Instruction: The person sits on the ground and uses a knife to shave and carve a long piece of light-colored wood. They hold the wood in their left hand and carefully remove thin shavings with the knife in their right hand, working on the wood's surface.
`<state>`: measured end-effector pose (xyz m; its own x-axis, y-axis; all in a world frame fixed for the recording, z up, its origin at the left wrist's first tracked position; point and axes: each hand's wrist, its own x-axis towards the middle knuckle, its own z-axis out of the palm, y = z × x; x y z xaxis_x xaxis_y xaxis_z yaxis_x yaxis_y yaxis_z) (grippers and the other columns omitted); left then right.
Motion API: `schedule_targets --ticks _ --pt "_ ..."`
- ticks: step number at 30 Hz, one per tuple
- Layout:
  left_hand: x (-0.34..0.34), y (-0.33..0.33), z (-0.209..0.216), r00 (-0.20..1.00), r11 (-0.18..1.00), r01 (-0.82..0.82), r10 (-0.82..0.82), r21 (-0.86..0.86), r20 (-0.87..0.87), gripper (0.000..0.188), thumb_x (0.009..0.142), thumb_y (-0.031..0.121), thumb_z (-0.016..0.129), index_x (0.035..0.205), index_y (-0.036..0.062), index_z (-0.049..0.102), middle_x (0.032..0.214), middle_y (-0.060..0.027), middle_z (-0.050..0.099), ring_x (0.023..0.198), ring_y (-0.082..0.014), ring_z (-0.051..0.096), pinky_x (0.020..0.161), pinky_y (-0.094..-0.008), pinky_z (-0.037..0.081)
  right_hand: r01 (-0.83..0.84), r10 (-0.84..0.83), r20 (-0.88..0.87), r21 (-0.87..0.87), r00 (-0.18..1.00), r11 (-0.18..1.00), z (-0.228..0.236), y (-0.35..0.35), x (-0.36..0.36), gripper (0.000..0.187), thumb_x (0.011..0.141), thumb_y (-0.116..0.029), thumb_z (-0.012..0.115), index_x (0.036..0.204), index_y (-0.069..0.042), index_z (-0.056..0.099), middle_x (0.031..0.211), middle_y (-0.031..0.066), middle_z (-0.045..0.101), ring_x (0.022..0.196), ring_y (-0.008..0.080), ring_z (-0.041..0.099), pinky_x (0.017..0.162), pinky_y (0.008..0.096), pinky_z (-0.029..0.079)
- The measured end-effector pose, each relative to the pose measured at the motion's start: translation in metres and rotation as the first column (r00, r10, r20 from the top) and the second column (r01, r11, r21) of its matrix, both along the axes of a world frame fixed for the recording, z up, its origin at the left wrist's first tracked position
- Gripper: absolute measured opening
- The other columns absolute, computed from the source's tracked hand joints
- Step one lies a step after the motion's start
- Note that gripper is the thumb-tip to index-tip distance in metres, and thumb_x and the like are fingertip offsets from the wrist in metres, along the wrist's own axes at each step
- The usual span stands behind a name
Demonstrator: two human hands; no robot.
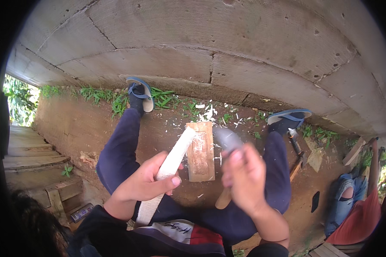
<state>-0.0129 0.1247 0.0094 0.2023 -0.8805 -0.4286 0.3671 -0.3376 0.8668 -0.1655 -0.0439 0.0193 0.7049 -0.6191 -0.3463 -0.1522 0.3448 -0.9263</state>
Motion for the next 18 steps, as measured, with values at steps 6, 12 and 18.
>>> schedule_targets --ticks 6,12,18 --pt "-0.008 -0.004 -0.019 0.951 0.984 0.157 -0.128 -0.085 0.281 0.058 0.090 0.030 0.064 0.130 -0.0040 0.040 0.092 -0.0075 0.059 0.080 -0.0143 0.059 0.071 -0.0291 0.049 -0.078 0.081 0.122 -0.027 0.989 0.997 -0.010 0.011 0.011 0.037 0.094 -0.026 0.060 0.118 -0.003 0.043 0.076 -0.0011 0.049 0.057 0.0046 0.043 0.051 0.0212 0.037" --pt "-0.028 -0.014 -0.008 0.903 0.977 0.197 -0.149 -0.081 0.402 0.065 0.086 0.020 0.068 0.134 -0.0021 0.032 0.104 -0.0107 0.053 0.094 -0.0174 0.054 0.079 -0.0314 0.045 0.078 -0.084 0.315 0.032 0.946 0.996 0.006 -0.003 0.013 0.038 0.094 -0.014 0.060 0.124 -0.002 0.042 0.091 -0.0024 0.054 0.079 0.0030 0.049 0.066 0.0205 0.042" --pt "-0.029 -0.007 -0.017 0.920 0.993 0.108 -0.120 0.053 0.373 0.052 0.086 0.016 0.065 0.128 0.0018 0.037 0.095 -0.0020 0.049 0.080 -0.0083 0.049 0.070 -0.0232 0.044 -0.087 0.104 0.062 -0.232 0.993 0.969 -0.009 -0.022 -0.002 0.025 0.092 -0.016 0.055 0.111 0.000 0.052 0.068 0.0033 0.053 0.058 0.0076 0.048 0.052 0.0280 0.040"
